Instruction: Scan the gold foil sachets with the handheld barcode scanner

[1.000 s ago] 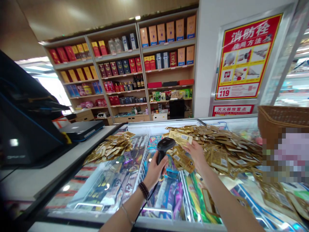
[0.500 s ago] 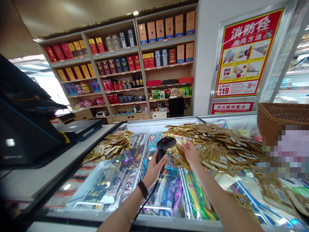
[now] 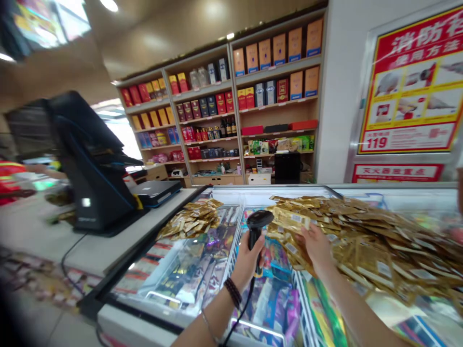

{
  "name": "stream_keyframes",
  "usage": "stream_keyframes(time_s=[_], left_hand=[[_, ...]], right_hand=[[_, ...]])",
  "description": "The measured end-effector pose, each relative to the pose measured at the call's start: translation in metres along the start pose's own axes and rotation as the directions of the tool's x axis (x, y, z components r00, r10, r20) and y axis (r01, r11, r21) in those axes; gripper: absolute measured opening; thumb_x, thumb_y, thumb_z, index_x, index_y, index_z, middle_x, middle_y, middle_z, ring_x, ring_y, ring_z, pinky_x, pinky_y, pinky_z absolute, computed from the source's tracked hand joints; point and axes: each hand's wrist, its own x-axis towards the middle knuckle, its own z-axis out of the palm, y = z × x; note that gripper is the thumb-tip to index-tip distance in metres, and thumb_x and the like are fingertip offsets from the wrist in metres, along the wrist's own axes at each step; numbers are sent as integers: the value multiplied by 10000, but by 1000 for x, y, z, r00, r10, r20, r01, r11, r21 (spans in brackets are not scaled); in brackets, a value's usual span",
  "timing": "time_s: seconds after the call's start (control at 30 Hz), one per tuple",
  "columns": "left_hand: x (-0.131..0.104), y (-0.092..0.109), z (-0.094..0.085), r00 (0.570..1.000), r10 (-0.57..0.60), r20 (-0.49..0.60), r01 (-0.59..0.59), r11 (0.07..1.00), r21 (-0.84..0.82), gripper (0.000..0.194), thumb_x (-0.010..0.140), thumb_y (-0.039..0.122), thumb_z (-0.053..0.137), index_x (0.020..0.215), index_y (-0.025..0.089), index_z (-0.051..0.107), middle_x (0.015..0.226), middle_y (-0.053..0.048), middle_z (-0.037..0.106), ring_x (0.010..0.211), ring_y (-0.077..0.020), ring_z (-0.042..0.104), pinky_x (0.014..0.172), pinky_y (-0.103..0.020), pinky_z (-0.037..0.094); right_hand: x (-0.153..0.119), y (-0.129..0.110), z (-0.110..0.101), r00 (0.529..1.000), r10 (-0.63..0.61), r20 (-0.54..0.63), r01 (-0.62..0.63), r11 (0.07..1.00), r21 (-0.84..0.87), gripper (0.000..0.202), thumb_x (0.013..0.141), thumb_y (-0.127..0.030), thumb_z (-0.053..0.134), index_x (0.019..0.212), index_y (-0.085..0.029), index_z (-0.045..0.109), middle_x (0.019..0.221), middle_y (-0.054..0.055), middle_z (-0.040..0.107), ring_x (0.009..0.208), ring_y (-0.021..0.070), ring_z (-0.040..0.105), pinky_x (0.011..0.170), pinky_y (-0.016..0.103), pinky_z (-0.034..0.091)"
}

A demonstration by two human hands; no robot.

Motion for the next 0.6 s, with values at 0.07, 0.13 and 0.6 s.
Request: stream_keyframes(time_s=[0.07, 0.13, 0.6], left_hand=[[5, 3, -16, 995, 29, -97, -29, 1000, 4, 721, 677, 842, 793, 967, 245, 512, 579, 114, 477, 377, -61, 404, 397, -217, 370], [10, 10, -39, 983, 55, -177, -54, 998, 9, 739, 659, 863, 790, 949, 244, 508, 572, 114, 479, 366, -58, 396, 394, -219, 370], [-50, 64, -235, 691, 270, -671, -156, 961, 227, 797, 613, 913, 764, 945, 233, 515, 571, 111, 499, 378, -69, 417, 393, -216, 373]], right_hand=[[1, 0, 10, 998, 52, -17, -52, 999, 16, 296, 637, -401, 751, 908, -297, 694, 780, 70, 823, 777, 357, 820, 932, 552, 663], [4, 4, 25, 995, 98, -9, -97, 993, 61, 280, 600, -375, 753, 866, -309, 695, 840, 87, 834, 861, 369, 827, 1057, 537, 606], [-32, -4, 239, 848, 90, 522, -242, 943, 230, 218, 585, -324, 825, 732, -310, 665, 821, 58, 823, 1063, 354, 813, 1065, 451, 617]])
